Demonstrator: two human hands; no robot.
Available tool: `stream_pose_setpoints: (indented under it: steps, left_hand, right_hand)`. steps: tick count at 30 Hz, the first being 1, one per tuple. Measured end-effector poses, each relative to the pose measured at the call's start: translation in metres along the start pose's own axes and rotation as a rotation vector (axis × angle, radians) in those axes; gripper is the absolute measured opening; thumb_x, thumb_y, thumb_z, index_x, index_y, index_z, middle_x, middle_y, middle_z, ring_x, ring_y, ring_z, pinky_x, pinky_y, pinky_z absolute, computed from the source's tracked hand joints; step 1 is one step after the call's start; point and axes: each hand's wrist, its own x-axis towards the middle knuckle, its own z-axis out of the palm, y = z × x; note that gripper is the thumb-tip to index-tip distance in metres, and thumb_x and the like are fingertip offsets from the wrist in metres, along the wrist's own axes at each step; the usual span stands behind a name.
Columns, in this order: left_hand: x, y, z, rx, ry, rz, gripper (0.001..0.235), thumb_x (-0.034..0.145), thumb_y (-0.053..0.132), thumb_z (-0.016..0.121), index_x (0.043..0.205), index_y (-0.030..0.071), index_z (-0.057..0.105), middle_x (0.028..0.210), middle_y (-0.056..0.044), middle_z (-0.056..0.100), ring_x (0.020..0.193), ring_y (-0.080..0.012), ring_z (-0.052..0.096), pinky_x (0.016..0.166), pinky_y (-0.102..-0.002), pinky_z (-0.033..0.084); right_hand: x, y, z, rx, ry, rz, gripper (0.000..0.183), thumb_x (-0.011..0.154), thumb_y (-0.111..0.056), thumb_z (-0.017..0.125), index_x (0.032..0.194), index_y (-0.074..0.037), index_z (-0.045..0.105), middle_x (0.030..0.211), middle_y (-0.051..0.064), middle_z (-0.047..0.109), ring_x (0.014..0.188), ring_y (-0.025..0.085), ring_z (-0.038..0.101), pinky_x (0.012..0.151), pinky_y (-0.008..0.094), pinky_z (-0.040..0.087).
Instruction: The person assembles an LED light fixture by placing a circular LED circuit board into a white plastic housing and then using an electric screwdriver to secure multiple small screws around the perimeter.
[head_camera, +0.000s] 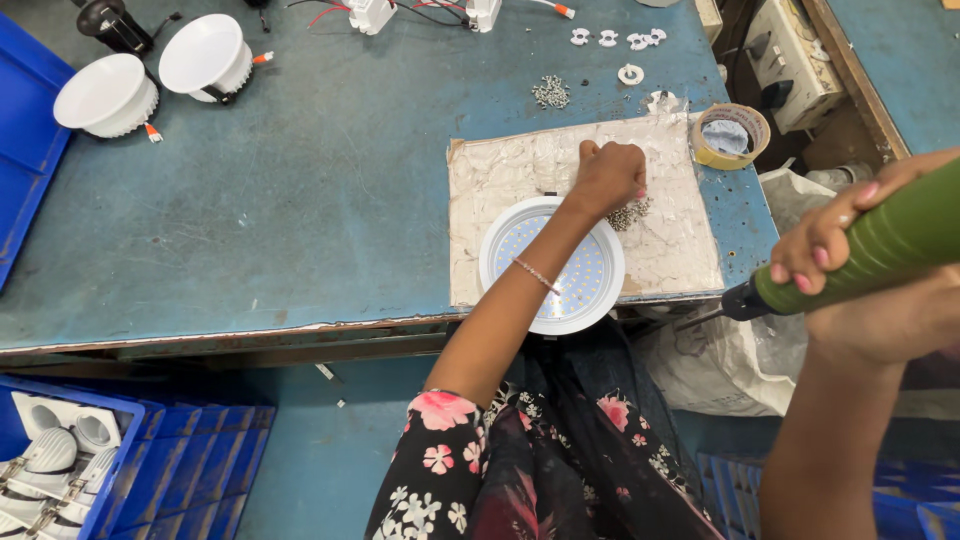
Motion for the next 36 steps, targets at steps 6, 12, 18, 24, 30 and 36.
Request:
stream_pose_setpoints:
  steps: [6, 12, 18, 24, 30, 36]
  left_hand:
    - [-0.078, 0.009, -0.046, -0.477, 0.17, -0.002, 0.013, 0.086, 0.017, 0.078, 0.087, 0.007, 0.068, 0.083, -0.006, 0.076, 0.079, -0.0177, 0.074, 0.076, -0.034, 0.059]
    - [-0.195, 0.057, -0.069, -0.765, 0.204, -0.076, 0.023, 0.088, 0.013, 0.077, 0.108, 0.005, 0.066, 0.093, -0.007, 0.078, 0.09, -0.0186, 0.078, 0.085, -0.031, 0.061]
    - [-0.23, 0.074, -0.081, -0.695, 0.317, -0.063, 0.034, 0.093, 0.008, 0.073, 0.124, 0.007, 0.061, 0.105, -0.007, 0.08, 0.108, -0.0244, 0.077, 0.093, -0.034, 0.058]
    - [-0.234, 0.07, -0.079, -0.618, 0.324, -0.062, 0.036, 0.093, 0.006, 0.072, 0.127, 0.007, 0.058, 0.106, -0.007, 0.079, 0.109, -0.0269, 0.075, 0.091, -0.035, 0.059]
    - [-0.237, 0.067, -0.077, -0.614, 0.341, -0.033, 0.044, 0.092, 0.007, 0.074, 0.131, 0.008, 0.055, 0.11, -0.009, 0.077, 0.108, -0.026, 0.076, 0.09, -0.035, 0.058]
    - [-0.235, 0.069, -0.075, -0.601, 0.351, -0.032, 0.045, 0.093, 0.007, 0.074, 0.133, 0.009, 0.054, 0.108, -0.009, 0.078, 0.106, -0.0247, 0.076, 0.089, -0.034, 0.059]
  right_hand:
    - [0.006, -0.01, 0.017, -0.063, 0.025, -0.017, 0.079, 0.1, -0.084, 0.043, 0.109, -0.005, 0.038, 0.075, 0.011, 0.04, 0.05, 0.021, 0.04, 0.052, 0.039, 0.039]
    - [0.027, 0.001, 0.043, 0.146, 0.039, -0.105, 0.071, 0.1, -0.074, 0.039, 0.113, -0.004, 0.041, 0.071, 0.008, 0.037, 0.055, 0.022, 0.039, 0.052, 0.036, 0.035]
    - [0.026, 0.002, 0.086, 0.209, 0.091, -0.028, 0.08, 0.094, -0.079, 0.037, 0.108, -0.001, 0.044, 0.075, 0.013, 0.039, 0.056, 0.025, 0.036, 0.05, 0.038, 0.034]
    - [0.024, 0.003, 0.096, 0.156, 0.126, 0.018, 0.086, 0.09, -0.084, 0.04, 0.107, 0.0, 0.045, 0.074, 0.015, 0.04, 0.055, 0.026, 0.035, 0.049, 0.038, 0.033]
    - [0.027, 0.011, 0.089, 0.22, 0.125, 0.0, 0.086, 0.09, -0.082, 0.04, 0.108, 0.002, 0.046, 0.076, 0.015, 0.04, 0.057, 0.027, 0.037, 0.049, 0.038, 0.034]
    - [0.029, 0.009, 0.093, 0.161, 0.105, -0.016, 0.087, 0.09, -0.084, 0.039, 0.109, 0.001, 0.045, 0.074, 0.015, 0.039, 0.056, 0.026, 0.037, 0.048, 0.037, 0.034]
